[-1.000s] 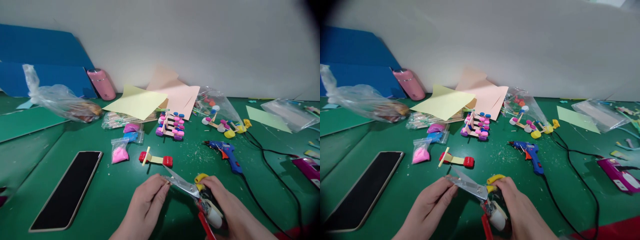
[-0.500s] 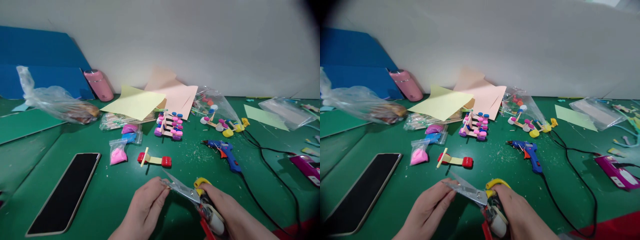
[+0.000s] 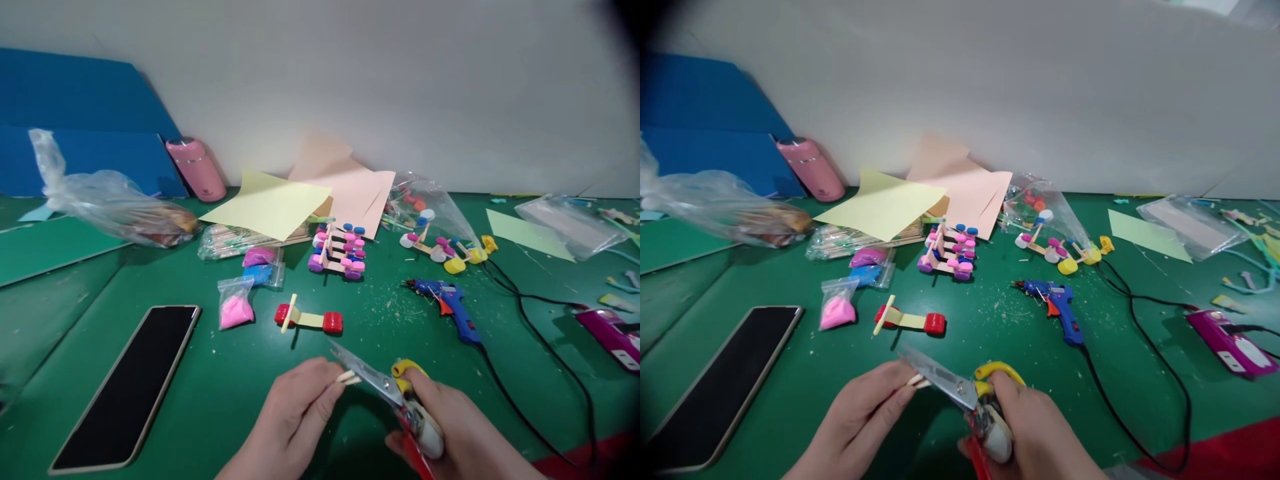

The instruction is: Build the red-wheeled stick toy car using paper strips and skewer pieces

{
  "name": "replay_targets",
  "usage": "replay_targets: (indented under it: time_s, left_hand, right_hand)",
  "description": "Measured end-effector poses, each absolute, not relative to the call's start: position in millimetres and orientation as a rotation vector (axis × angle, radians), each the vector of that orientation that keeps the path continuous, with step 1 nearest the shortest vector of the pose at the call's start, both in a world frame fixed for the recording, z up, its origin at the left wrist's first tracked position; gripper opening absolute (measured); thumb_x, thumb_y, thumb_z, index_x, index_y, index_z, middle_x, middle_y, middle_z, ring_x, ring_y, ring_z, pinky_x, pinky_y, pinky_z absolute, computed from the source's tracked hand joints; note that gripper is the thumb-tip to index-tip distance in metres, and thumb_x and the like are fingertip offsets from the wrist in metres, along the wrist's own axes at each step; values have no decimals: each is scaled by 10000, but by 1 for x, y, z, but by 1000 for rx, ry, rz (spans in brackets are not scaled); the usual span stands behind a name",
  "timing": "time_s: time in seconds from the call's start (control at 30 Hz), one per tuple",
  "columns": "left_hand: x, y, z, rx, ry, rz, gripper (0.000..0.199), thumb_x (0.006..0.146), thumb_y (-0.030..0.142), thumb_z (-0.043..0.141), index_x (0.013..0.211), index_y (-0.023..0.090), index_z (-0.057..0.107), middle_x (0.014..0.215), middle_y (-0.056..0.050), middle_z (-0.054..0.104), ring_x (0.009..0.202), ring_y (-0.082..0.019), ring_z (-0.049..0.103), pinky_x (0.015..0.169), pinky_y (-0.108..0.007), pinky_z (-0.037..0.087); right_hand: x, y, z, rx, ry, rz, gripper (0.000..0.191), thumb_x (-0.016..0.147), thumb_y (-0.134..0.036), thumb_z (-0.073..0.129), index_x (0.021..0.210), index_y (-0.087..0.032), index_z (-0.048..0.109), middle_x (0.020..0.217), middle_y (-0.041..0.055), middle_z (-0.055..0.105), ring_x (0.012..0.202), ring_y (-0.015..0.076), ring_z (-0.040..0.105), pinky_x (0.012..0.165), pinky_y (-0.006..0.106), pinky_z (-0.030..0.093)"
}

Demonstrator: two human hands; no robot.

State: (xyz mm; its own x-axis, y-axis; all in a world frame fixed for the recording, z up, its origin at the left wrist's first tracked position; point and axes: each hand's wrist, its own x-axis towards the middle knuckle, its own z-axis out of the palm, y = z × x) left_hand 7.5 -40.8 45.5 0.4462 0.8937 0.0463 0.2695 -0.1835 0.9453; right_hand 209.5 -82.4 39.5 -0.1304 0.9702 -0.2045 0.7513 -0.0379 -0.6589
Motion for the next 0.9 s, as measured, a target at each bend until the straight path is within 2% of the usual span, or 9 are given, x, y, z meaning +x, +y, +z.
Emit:
replay_targets:
  time_s: [0.2, 0.3, 0.37, 0.43, 0.5, 0.57, 0.67, 0.73, 0.9]
  left_hand:
    - [11, -41, 45, 1168, 1080, 678, 255, 816, 325, 476, 643, 158, 562, 519, 41, 383, 494, -82, 317, 463, -206, 251]
    - [13, -40, 38, 862, 1046, 644, 217, 798, 326, 511, 714, 137, 576, 497, 55, 389, 464, -61, 274, 442, -204, 196]
    - [14, -40, 34, 720, 1032, 640, 199, 788, 309, 530, 719, 126, 569, 488, 58, 404, 441, -46, 255, 432, -207, 161]
    - [17, -40, 31, 644, 1013, 642, 187, 783, 291, 539, 717, 118, 565, 479, 56, 429, 414, -33, 240, 424, -212, 132]
    - [21, -40, 31, 604, 993, 646, 184, 781, 284, 542, 717, 114, 566, 471, 52, 451, 391, -24, 233, 417, -217, 114]
    - [26, -41, 32, 584, 979, 639, 184, 773, 286, 552, 720, 111, 568, 461, 50, 460, 375, -21, 234, 410, -218, 102]
    - [34, -43, 34, 571, 958, 640, 192, 757, 295, 569, 709, 109, 566, 454, 50, 455, 371, -21, 238, 404, -216, 98]
    - [38, -44, 34, 564, 941, 658, 210, 748, 301, 578, 670, 108, 556, 458, 48, 448, 376, -21, 241, 404, -213, 104]
    - [36, -45, 32, 510, 898, 677, 213, 753, 301, 583, 648, 120, 546, 454, 49, 453, 361, -16, 234, 407, -212, 109]
  right_hand:
    - [224, -70, 26, -2135, -1828, 947, 182, 724, -388, 520, 792, -226, 472, 638, -7, 605, 533, 170, 566, 469, 247, 409]
    - [247, -72, 15, -2199, -1884, 788, 224, 773, -391, 461, 914, -219, 488, 820, 41, 634, 695, 207, 610, 586, 296, 464]
    - [264, -76, 7, -2239, -1942, 649, 329, 753, -393, 492, 1018, -198, 485, 955, 85, 616, 803, 239, 607, 674, 347, 476]
    - [276, -80, 4, -2194, -2025, 506, 418, 721, -390, 539, 1071, -167, 491, 1062, 124, 568, 914, 270, 572, 762, 391, 462]
    - [276, -81, 8, -2107, -2052, 393, 416, 719, -388, 558, 1069, -167, 519, 1107, 129, 533, 984, 282, 531, 821, 416, 435]
    - [260, -79, 17, -1995, -2002, 396, 334, 743, -382, 552, 1026, -205, 556, 1080, 104, 536, 980, 262, 523, 829, 403, 429]
    - [219, -69, 29, -1690, -1875, 786, 182, 796, -331, 514, 922, -227, 595, 914, 59, 580, 814, 180, 563, 704, 286, 468]
    - [193, -61, 30, -1547, -1746, 1071, 156, 815, -309, 494, 863, -217, 611, 763, 27, 570, 666, 140, 549, 598, 240, 455]
    - [169, -47, 23, -1386, -1384, 1248, 208, 809, -286, 512, 668, -168, 606, 626, -3, 532, 598, 113, 517, 569, 217, 416]
